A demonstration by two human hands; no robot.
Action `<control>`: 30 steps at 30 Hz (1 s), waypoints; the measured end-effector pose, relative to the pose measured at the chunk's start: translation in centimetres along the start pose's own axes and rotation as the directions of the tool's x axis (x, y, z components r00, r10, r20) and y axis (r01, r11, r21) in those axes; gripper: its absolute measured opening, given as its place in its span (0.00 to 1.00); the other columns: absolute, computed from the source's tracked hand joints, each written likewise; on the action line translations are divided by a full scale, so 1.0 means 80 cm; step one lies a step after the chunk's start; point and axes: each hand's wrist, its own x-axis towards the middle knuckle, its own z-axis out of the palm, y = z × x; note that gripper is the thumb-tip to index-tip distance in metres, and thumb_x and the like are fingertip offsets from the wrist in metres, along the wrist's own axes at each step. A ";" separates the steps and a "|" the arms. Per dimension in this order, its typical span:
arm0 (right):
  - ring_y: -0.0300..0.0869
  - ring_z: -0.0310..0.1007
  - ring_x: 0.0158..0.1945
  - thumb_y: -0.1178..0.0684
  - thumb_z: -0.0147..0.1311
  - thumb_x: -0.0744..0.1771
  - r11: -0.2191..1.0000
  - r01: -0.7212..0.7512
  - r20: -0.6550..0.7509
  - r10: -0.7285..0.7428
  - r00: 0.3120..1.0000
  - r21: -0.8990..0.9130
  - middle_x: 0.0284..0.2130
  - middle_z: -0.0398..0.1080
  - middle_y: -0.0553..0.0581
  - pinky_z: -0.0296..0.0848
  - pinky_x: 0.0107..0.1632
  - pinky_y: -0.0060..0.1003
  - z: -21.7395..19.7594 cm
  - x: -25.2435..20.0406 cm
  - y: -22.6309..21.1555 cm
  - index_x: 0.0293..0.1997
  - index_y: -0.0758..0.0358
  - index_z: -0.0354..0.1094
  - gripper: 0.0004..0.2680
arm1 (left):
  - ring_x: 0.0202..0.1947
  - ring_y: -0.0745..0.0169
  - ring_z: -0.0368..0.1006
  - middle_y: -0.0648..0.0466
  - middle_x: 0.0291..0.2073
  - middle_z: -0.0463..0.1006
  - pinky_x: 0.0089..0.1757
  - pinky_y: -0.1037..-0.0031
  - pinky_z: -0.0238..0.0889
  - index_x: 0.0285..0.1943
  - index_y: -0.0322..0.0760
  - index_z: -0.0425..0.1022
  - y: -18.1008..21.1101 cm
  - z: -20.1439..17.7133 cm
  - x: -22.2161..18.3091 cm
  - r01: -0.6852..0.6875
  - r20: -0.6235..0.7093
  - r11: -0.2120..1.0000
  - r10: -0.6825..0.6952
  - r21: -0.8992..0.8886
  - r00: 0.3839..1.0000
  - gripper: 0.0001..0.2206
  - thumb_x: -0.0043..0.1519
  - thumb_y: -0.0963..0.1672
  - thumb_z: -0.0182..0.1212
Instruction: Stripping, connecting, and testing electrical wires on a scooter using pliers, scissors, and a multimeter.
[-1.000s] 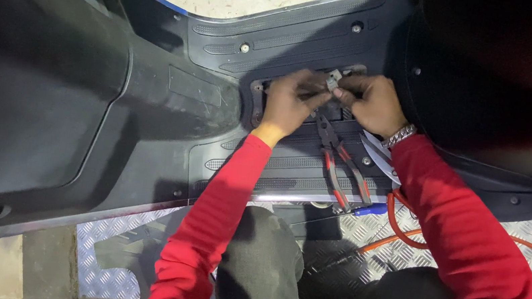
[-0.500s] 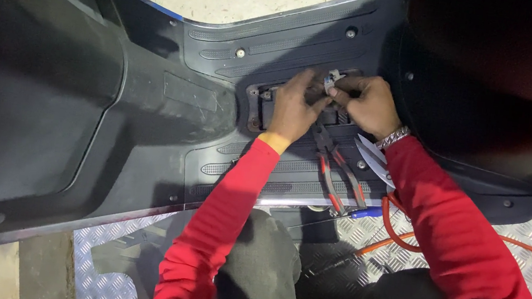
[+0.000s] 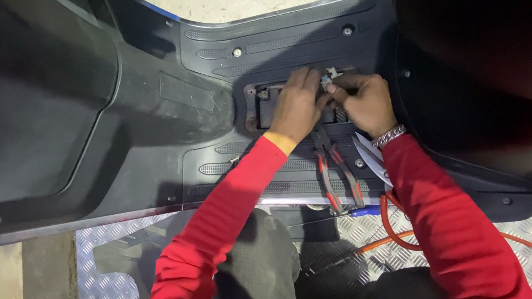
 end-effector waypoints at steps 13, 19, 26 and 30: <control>0.51 0.79 0.33 0.55 0.59 0.68 0.999 0.013 0.017 -0.014 1.000 0.030 0.28 0.77 0.67 0.73 0.38 0.43 0.000 0.004 0.002 0.46 0.69 0.77 0.08 | 0.43 0.43 0.77 0.44 0.37 0.72 0.42 0.63 0.74 0.53 0.31 0.73 0.002 -0.010 -0.002 -0.053 0.005 0.995 0.053 0.085 0.999 0.18 0.58 0.44 0.72; 0.56 0.79 0.38 0.55 0.58 0.69 0.999 0.030 0.044 -0.030 0.999 0.019 0.31 0.76 0.71 0.73 0.40 0.48 -0.004 -0.005 -0.008 0.48 0.72 0.76 0.09 | 0.40 0.39 0.77 0.43 0.33 0.76 0.39 0.58 0.73 0.49 0.33 0.78 -0.003 -0.050 0.027 -0.031 0.226 0.996 0.051 -0.087 0.973 0.13 0.60 0.46 0.67; 0.53 0.80 0.38 0.56 0.57 0.69 1.000 -0.004 0.059 0.003 0.998 0.015 0.32 0.77 0.69 0.73 0.43 0.47 -0.009 -0.018 -0.039 0.50 0.71 0.75 0.08 | 0.33 0.54 0.84 0.51 0.26 0.84 0.37 0.69 0.75 0.43 0.38 0.84 -0.005 -0.047 0.033 0.365 0.259 0.817 -0.273 -0.447 0.927 0.09 0.66 0.45 0.61; 0.54 0.80 0.38 0.55 0.57 0.69 1.000 -0.008 0.046 0.007 0.999 0.015 0.31 0.77 0.68 0.73 0.42 0.47 -0.006 -0.010 -0.020 0.49 0.70 0.76 0.08 | 0.35 0.46 0.83 0.46 0.27 0.83 0.35 0.65 0.74 0.44 0.35 0.83 0.003 -0.043 0.029 0.349 0.173 0.804 -0.303 -0.481 0.937 0.10 0.67 0.45 0.60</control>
